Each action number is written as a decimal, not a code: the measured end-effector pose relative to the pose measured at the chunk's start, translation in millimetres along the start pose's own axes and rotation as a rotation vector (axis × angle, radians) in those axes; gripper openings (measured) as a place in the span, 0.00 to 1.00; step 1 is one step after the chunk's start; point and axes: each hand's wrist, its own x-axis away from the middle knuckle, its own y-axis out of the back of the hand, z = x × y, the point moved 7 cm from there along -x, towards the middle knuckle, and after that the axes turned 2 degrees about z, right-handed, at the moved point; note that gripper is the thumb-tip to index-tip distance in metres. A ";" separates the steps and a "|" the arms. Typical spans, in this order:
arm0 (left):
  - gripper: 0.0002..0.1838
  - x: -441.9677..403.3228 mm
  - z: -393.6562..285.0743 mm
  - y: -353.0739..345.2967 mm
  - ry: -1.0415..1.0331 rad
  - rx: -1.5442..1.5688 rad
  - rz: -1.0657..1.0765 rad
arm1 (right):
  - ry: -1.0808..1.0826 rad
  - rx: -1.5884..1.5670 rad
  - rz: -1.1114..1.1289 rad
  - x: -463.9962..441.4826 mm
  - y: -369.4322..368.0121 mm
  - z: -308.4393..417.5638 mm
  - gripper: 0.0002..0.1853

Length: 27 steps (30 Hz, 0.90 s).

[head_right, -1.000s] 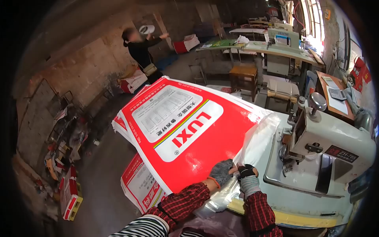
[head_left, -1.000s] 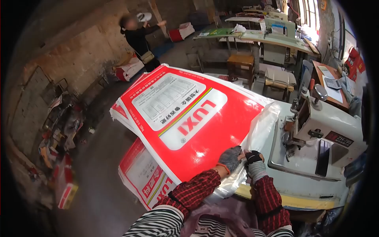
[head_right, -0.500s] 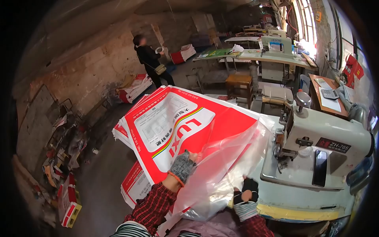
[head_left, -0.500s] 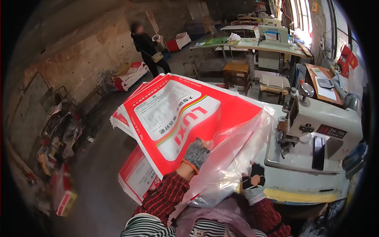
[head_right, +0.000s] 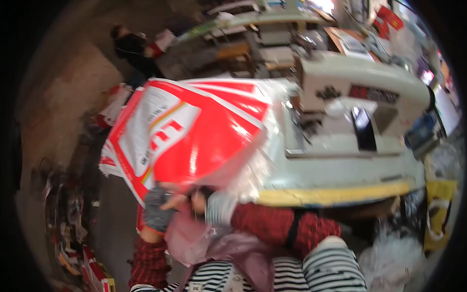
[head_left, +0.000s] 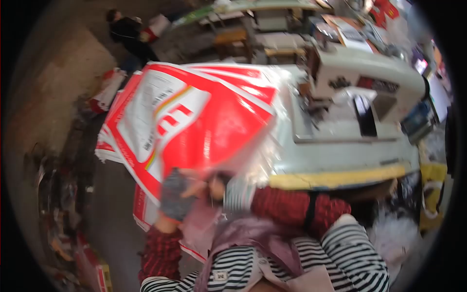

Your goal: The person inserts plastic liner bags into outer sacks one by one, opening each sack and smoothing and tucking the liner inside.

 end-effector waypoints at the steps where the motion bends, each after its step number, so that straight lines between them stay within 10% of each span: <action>1: 0.05 19.2 28.3 -4.7 0.536 0.672 -0.108 | 0.012 0.211 0.204 -4.4 44.7 -35.4 0.14; 2: 0.05 27.8 40.3 6.9 0.499 0.698 -0.162 | -0.131 -0.424 -0.261 -5.7 126.5 -55.6 0.15; 3: 0.05 47.5 91.0 2.7 0.677 1.038 -0.290 | -0.159 0.211 -0.260 -16.2 94.3 -130.7 0.15; 4: 0.07 22.7 36.4 37.2 0.466 0.331 -0.338 | -0.274 -0.030 -0.489 -3.7 148.8 -137.9 0.13; 8: 0.05 2.0 27.4 58.7 0.334 -0.014 -0.385 | -0.179 -0.959 -0.904 9.3 129.9 -256.2 0.11; 9: 0.05 -2.8 27.1 60.7 0.334 -0.008 -0.391 | -0.275 -0.414 -0.992 25.4 204.0 -186.9 0.09; 12: 0.08 -4.0 34.1 66.6 0.405 0.099 -0.468 | -0.278 -0.074 -1.160 51.2 265.7 -135.2 0.16; 17: 0.10 3.8 47.7 64.5 0.380 0.217 -0.528 | -0.058 0.346 -1.061 36.0 270.0 -119.0 0.12; 18: 0.09 7.2 56.1 68.9 0.360 0.371 -0.583 | -0.229 0.037 -0.719 24.3 255.1 -120.0 0.12; 19: 0.09 8.8 51.9 81.0 0.346 0.345 -0.644 | -0.149 -0.562 -0.831 25.1 220.1 -116.9 0.12; 20: 0.08 6.3 43.2 84.5 0.385 0.228 -0.598 | 0.035 0.010 -0.658 15.8 177.2 -112.8 0.13; 23: 0.07 10.9 30.3 96.3 0.401 0.162 -0.602 | 0.191 -0.218 -0.238 0.9 136.2 -73.9 0.15; 25: 0.07 31.5 37.4 95.7 0.386 0.209 -0.628 | -0.015 -0.051 -0.403 -29.4 98.7 -169.0 0.11; 27: 0.06 50.1 46.2 87.5 0.302 -0.188 -0.477 | -0.128 -0.278 -0.824 -12.2 209.8 -164.4 0.06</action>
